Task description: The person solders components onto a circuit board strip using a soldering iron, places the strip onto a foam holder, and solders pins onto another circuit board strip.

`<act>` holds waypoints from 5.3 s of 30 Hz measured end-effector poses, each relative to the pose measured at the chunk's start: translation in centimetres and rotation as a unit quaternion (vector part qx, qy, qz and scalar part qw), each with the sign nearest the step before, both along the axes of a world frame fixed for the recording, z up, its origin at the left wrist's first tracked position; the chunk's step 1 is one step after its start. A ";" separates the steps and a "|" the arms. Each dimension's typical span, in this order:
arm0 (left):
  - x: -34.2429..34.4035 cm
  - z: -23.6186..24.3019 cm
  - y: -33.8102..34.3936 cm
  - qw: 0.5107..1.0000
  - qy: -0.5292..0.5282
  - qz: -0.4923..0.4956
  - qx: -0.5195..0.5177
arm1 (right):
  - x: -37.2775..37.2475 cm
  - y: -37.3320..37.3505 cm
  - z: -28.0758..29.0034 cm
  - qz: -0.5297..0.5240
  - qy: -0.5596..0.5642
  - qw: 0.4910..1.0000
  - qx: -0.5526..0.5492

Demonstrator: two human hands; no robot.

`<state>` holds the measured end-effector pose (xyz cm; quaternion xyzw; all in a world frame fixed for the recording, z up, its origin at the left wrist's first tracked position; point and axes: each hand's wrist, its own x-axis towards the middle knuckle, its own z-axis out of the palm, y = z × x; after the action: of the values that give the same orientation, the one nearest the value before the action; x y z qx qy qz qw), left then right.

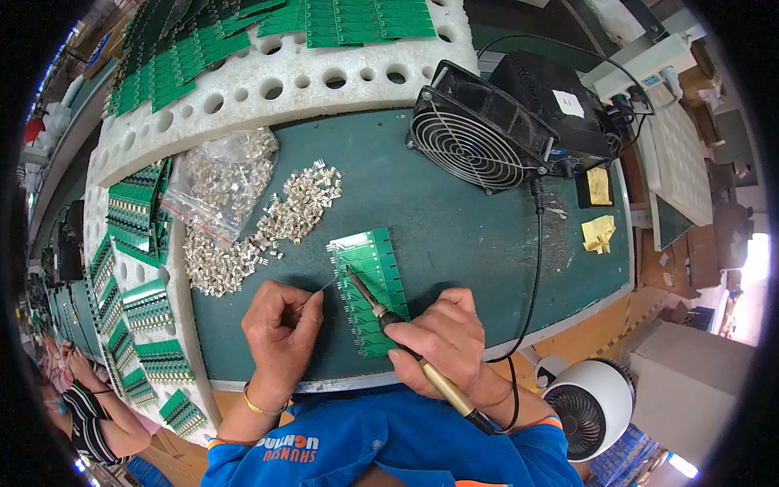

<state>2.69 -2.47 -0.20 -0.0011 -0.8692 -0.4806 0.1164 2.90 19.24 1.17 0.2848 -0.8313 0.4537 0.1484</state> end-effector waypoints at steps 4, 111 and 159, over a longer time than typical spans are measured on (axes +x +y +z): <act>0.1 0.1 -0.1 1.000 -0.020 -0.010 0.020 | -0.1 -0.1 0.0 0.002 -0.001 1.000 -0.003; 0.3 -0.3 1.1 0.999 0.008 -0.033 -0.022 | 1.8 0.0 0.3 0.019 -0.001 0.998 0.056; 2.0 0.0 1.5 0.999 -0.010 -0.024 -0.033 | 1.6 0.3 -0.3 0.004 -0.005 1.000 -0.021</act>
<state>4.69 -0.95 -0.19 -0.0214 -0.8853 -0.4544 0.0959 4.55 19.57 0.88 0.2829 -0.8213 0.4727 0.1480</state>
